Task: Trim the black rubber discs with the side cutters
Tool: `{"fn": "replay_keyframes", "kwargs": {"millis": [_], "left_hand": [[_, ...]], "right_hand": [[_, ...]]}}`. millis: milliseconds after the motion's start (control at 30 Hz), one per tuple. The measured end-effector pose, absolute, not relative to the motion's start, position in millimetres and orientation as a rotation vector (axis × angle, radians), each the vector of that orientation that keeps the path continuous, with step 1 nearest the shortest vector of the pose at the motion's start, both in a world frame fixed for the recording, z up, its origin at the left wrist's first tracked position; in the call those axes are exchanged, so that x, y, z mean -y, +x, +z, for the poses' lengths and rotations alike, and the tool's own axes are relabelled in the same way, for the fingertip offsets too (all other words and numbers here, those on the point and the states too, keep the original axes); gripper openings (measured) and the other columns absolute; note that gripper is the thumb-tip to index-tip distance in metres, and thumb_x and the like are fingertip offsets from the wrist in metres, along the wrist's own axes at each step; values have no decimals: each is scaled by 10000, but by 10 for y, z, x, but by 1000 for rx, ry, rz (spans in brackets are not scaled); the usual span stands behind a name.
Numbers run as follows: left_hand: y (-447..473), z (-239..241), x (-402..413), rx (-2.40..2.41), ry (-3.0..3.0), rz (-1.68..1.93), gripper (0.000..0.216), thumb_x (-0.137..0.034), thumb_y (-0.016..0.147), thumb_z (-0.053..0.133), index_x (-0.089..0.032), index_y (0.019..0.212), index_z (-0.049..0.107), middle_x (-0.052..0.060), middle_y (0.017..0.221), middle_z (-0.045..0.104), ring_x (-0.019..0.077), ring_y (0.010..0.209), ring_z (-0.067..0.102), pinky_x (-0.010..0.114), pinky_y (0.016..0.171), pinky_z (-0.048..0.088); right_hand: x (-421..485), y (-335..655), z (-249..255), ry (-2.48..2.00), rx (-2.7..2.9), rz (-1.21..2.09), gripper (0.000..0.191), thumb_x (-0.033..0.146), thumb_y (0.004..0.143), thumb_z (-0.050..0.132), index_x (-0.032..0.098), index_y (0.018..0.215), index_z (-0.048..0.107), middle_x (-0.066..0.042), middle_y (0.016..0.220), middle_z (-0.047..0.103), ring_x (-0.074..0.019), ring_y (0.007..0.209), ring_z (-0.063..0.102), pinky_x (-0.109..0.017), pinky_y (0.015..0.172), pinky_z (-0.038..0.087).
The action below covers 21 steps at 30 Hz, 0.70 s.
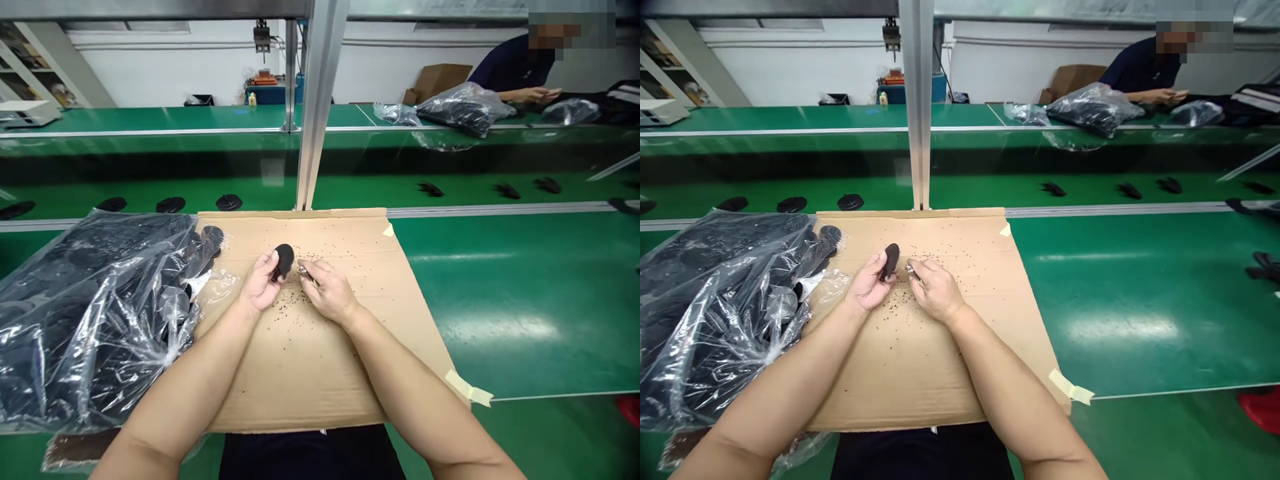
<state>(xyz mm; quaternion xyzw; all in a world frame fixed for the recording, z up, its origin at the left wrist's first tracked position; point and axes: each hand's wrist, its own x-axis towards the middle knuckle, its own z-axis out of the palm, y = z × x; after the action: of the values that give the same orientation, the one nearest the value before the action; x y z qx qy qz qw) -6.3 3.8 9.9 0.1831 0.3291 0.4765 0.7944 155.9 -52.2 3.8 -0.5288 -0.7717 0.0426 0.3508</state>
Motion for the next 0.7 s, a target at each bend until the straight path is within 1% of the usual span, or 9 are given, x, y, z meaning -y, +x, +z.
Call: {"fn": "replay_keyframes", "kwargs": {"millis": [100,200,333,700], "left_hand": [[-77,106,-41,-702,346,936,132,-156,818,682,-133,907,587,0,687,554,65,508,499,133,375,317],[-75,105,-38,-688,365,895,98,-148,837,648,-138,916,591,-11,662,533,50,448,429,133,350,266],[-61,105,-27,-724,425,878,138,-174,810,688,-151,910,596,-21,650,525,46,421,412,139,347,249],[-50,113,6,-754,527,850,251,-199,745,750,-148,936,595,-39,616,520,46,390,416,141,349,252]], "right_hand": [[547,1538,72,-1380,2073,145,314,223,923,478,177,1206,604,-56,914,658,-166,837,622,-269,806,525],[562,1510,92,-1395,2133,153,289,216,921,481,169,1170,620,-58,929,666,-160,839,619,-257,803,514],[566,1484,103,-1450,2233,170,227,212,912,496,165,1070,652,-54,880,655,-160,811,607,-260,774,503],[576,1480,132,-1549,2284,196,277,218,902,500,185,1137,643,-54,913,659,-163,810,608,-258,750,483]]}}
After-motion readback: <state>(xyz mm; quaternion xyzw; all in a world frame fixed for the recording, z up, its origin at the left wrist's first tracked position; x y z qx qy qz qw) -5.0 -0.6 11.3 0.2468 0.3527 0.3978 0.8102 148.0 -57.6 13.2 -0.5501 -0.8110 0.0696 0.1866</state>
